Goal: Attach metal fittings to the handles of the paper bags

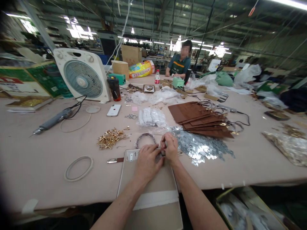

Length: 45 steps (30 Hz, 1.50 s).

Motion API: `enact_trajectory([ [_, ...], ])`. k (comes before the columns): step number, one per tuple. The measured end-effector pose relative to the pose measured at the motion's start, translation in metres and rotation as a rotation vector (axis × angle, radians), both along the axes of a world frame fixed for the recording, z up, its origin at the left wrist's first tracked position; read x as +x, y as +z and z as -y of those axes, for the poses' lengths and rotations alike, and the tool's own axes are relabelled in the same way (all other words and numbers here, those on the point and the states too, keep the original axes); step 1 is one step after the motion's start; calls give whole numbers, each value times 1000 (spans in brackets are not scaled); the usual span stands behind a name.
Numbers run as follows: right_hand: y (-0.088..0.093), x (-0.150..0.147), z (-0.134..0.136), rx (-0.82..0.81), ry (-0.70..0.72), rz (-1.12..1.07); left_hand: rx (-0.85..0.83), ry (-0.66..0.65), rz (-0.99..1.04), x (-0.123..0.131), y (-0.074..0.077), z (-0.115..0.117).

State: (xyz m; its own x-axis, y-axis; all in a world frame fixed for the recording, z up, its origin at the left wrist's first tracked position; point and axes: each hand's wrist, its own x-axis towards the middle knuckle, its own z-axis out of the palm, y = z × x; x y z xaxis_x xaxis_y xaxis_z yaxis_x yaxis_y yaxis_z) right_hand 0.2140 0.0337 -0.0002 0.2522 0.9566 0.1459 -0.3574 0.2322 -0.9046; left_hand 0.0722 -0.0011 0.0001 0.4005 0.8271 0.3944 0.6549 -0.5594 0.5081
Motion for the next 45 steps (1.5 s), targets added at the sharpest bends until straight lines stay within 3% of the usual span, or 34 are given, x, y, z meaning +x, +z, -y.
enact_trajectory([
  [4, -9, -11, 23, 151, -152, 92, -2, -5, -1, 0, -2, 0],
  [6, -7, -12, 27, 166, -157, 130, 4, -13, -9, -1, -1, 2],
  [10, 13, -4, 20, 110, -157, 84, 15, -17, -36, -1, 2, 4],
  [15, 34, 7, 21, 187, -259, 8, 3, -4, -53, -1, 2, 5],
  [25, 9, -10, 46, 318, -259, 102, -8, 13, -31, 0, -1, 4],
  [33, -4, -16, 29, 349, -273, 199, -3, 2, -73, -2, -3, 2],
  [37, 10, -6, 20, 268, -194, 159, -13, 1, -82, -2, -4, 2],
  [41, 31, 4, 16, 310, -252, 112, -24, 14, -71, -1, -3, 3],
  [45, 25, -5, 12, 238, -180, 129, -23, 10, -71, -2, -2, 3],
])
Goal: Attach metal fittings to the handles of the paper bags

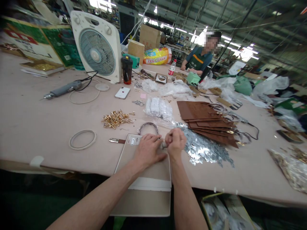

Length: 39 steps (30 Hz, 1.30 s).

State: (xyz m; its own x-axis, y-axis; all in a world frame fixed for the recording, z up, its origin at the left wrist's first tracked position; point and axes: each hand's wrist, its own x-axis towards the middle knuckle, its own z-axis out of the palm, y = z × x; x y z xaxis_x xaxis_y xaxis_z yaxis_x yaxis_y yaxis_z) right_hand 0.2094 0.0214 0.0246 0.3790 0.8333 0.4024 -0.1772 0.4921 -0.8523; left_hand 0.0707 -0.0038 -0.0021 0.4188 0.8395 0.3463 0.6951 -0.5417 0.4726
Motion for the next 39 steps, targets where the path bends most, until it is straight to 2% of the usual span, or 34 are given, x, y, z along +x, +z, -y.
enact_trajectory([
  [3, -5, -6, -2, -100, 70, 4, 3, 0, 1, -1, 0, 0],
  [9, 7, -4, 0, 98, -50, -11, 4, 2, 19, -1, 0, 0],
  [14, -11, -5, 5, -88, -3, -13, 9, -6, 38, -1, -1, 1],
  [18, -10, 4, 27, -70, -72, -107, 8, 1, 66, 1, -3, 2],
  [21, -6, 15, 51, -78, -117, -190, -13, -55, 112, -5, -2, 0],
  [23, -7, 24, 64, -107, -139, -230, -10, -105, 178, -19, 2, -3],
  [25, -6, 34, 73, -141, -167, -264, 23, -103, 263, -41, 7, -4],
  [28, 1, 43, 79, -161, -216, -310, 73, 39, 372, -85, 13, -1],
  [31, 16, 43, 77, -148, -256, -331, 54, 165, 413, -124, 8, 6],
  [34, 31, 28, 69, -135, -234, -339, -9, 175, 420, -145, -1, 14],
  [39, 47, -28, 43, -121, -80, -341, -107, 131, 437, -144, -6, 17],
])
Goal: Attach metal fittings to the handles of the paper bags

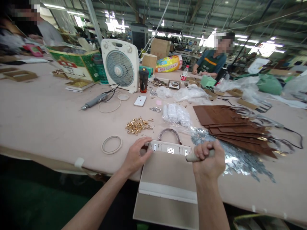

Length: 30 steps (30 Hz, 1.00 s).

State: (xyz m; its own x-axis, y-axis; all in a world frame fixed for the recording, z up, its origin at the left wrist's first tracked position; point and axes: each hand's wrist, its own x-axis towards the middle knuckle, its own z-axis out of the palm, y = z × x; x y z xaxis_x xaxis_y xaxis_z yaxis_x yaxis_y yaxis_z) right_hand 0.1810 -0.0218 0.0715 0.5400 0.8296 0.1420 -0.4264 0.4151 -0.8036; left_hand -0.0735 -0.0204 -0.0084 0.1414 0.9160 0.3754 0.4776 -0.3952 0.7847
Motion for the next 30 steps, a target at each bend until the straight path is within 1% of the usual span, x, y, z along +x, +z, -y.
enact_trajectory([
  [3, 4, -43, -23, 8, 118, 31, -42, -12, -41, 4, 0, -3],
  [5, 1, -69, -40, -6, 193, 73, -65, 1, -66, 4, -1, -6],
  [7, -7, -90, -55, -29, 249, 120, -90, 23, -77, 4, -1, -9],
  [10, -22, -108, -70, -60, 293, 177, -139, 47, -99, 5, 1, -14],
  [13, -34, -114, -77, -70, 300, 196, -195, 71, -125, 4, 2, -20],
  [16, -41, -117, -80, -75, 307, 190, -255, 88, -162, 3, 5, -26],
  [21, -52, -122, -84, -85, 318, 257, -365, 79, -258, 2, 16, -34],
  [25, -56, -122, -87, -69, 318, 305, -415, 74, -305, 2, 23, -40],
  [30, -57, -121, -90, -84, 361, 274, -443, 82, -304, 2, 22, -44],
])
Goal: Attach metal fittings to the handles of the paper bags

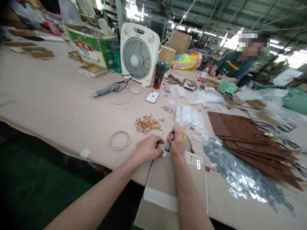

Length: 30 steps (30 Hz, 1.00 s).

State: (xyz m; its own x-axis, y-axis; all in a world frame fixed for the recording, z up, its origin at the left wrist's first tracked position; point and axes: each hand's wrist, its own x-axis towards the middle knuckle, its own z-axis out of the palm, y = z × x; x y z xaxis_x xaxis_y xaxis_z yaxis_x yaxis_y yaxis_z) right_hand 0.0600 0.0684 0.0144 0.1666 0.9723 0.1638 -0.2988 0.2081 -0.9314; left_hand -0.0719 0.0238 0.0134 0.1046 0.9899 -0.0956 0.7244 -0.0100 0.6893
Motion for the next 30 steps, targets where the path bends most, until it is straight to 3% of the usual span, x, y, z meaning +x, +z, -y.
enact_trajectory([
  [6, -4, 2, 4, 51, 61, 30, -1, -9, 18, 0, -2, -2],
  [11, -8, -1, 20, 149, 105, 209, -8, -85, 31, -5, -2, -4],
  [17, -15, -5, 38, 301, 15, 268, 248, -282, 21, -7, -11, 12],
  [21, -3, 6, 45, 293, 40, 186, 345, -235, -31, -2, -21, 26],
  [26, 19, 17, 55, 319, -23, -34, 369, -208, -49, 2, -30, 28],
  [30, 11, 8, 63, 343, 38, -7, 365, -199, -47, 2, -28, 27],
])
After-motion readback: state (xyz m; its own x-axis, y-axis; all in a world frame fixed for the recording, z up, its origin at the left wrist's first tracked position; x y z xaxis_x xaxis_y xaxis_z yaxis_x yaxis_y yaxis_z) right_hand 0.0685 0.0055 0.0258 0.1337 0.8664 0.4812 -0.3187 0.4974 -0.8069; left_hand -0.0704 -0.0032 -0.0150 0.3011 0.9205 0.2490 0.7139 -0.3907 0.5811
